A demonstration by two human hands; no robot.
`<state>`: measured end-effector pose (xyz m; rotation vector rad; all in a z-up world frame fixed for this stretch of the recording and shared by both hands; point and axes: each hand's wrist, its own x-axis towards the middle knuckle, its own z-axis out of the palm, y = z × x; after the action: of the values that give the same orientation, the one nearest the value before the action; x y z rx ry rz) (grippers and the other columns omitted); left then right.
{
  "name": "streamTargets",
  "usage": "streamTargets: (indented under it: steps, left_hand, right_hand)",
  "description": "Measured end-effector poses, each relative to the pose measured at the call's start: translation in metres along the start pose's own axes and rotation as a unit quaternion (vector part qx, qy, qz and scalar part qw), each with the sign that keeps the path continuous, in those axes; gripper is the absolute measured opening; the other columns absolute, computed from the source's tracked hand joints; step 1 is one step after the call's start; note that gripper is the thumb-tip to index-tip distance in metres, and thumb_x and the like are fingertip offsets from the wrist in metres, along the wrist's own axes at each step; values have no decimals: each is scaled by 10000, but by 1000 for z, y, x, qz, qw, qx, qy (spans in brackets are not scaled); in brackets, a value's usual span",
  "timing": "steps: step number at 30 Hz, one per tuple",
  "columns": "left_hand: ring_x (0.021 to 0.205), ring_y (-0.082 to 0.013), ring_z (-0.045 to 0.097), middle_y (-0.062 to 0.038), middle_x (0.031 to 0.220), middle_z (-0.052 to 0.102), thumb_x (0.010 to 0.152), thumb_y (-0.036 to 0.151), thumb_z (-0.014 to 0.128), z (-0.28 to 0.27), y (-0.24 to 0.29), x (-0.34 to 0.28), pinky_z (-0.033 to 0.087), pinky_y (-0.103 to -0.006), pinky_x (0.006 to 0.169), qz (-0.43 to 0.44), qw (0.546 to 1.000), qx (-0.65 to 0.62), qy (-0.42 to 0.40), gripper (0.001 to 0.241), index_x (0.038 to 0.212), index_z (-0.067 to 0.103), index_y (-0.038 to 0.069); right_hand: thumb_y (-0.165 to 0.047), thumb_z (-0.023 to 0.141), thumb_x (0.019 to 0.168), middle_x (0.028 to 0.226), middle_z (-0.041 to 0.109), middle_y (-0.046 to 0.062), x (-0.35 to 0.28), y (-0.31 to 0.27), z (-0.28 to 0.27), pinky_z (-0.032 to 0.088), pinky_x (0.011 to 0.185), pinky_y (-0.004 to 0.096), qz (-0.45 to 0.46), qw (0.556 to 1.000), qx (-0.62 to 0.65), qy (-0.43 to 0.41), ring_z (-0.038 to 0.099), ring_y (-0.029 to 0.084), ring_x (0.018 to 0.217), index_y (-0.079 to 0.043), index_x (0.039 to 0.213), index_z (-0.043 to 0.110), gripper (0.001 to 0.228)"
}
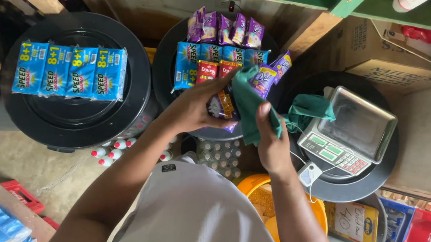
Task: Wiping down detergent and fabric softener sachets with a cloth and organizing them on shelves.
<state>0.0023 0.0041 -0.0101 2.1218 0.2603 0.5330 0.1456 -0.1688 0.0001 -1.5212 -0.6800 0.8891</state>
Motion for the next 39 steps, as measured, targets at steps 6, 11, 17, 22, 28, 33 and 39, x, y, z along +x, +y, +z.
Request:
streamTargets:
  steps: [6,11,17,22,28,33,39]
  left_hand:
    - [1386,-310,607,-212,1513,570,788,258,923,-3,-10,2,481,-388,1152,7,995,-100,19,1140,1661,216,62]
    - [1459,-296,532,-213,1599,491,741,161,941,-7,-35,-2,423,-387,1196,6,992,-122,-11,1177,1662,212,79]
    - [1551,-283,405,-188,1713,351,783,227,923,-13,-72,-12,328,-398,1264,-41,986,-163,1,1180,1685,171,116]
    - [1642,-284,271,-163,1770,235,902,374,858,-32,-119,-8,259,-426,1332,-45,980,-139,132,1090,1709,155,172]
    - [1457,-232,448,-103,1650,376,908,588,679,-47,-156,13,392,-412,1189,-221,830,-455,236,963,1668,201,240]
    - [1368,-184,507,-27,1541,483,949,473,635,-41,-184,22,410,-373,1115,-245,749,-569,236,799,1622,281,227]
    - [1183,-155,615,-72,1295,645,993,384,681,-36,-189,34,496,-327,1020,-254,819,-472,205,534,1407,538,79]
  right_hand:
    - [-475,474,1073,964,660,28,21,24,9,491,770,272,65,992,105,-19,582,97,882,-8,1180,684,523]
    - [-464,485,1116,1150,638,65,18,38,12,482,918,286,42,997,48,-46,569,111,1041,22,1344,620,554]
    - [-392,518,1050,1285,666,105,24,22,13,530,994,377,155,954,242,-88,647,202,1162,10,1402,563,536]
    - [-373,517,1022,1326,670,165,39,30,2,540,1032,448,228,917,313,-92,674,289,1201,23,1382,555,537]
    - [-308,556,1053,1235,696,131,77,90,6,557,968,406,185,947,262,23,695,250,1114,14,1321,623,424]
    - [-268,609,1097,1142,677,77,114,72,42,496,966,312,36,996,68,-43,615,144,1067,4,1269,693,333]
    - [-412,799,890,1169,704,100,165,64,91,518,971,327,-89,975,-203,-32,653,146,1102,17,1338,608,649]
